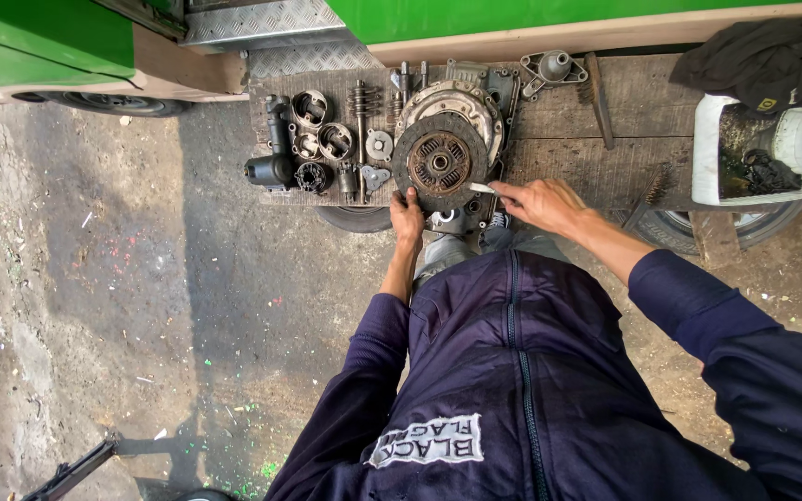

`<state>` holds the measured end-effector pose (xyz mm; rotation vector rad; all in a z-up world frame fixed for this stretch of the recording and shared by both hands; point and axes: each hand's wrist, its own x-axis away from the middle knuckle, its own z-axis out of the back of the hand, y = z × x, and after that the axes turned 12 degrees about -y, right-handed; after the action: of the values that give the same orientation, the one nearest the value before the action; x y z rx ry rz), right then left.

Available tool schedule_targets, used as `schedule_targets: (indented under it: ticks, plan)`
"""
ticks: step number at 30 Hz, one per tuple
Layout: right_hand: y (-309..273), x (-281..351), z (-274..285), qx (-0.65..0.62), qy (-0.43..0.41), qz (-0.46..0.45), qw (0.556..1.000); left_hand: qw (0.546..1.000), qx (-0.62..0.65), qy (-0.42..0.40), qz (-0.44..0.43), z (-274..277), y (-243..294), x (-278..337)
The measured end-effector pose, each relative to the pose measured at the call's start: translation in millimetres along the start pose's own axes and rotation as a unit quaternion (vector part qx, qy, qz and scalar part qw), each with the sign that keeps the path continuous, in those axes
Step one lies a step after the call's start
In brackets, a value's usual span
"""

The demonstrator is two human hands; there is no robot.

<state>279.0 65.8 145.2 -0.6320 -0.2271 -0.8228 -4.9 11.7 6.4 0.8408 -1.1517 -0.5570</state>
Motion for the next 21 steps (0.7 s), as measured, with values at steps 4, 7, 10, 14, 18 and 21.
schedule_targets:
  ticks: [4, 7, 10, 14, 18, 21]
  plan:
    - [-9, 7, -9, -0.046, -0.041, -0.049, 0.997, 0.999, -0.017, 0.003, -0.032, 9, -6, 12]
    - [-2, 3, -1, -0.027, -0.035, -0.033, 0.998, 0.998, -0.047, 0.003, -0.043, 7, 4, -3]
    - [-3, 5, -4, -0.072, 0.035, -0.055, 0.995, 0.998, -0.056, 0.004, -0.018, 11, 1, -8]
    - [-10, -1, -4, -0.035, -0.056, 0.017, 0.998, 0.998, -0.067, -0.005, 0.009, 27, 3, -11]
    - [-1, -6, 13, -0.051, -0.01, -0.067, 0.996, 0.997, -0.064, -0.031, 0.007, 19, 17, -27]
    - [-12, -8, 5, 0.006, -0.038, -0.041, 0.998, 0.994, -0.104, -0.002, -0.017, 26, 13, -24]
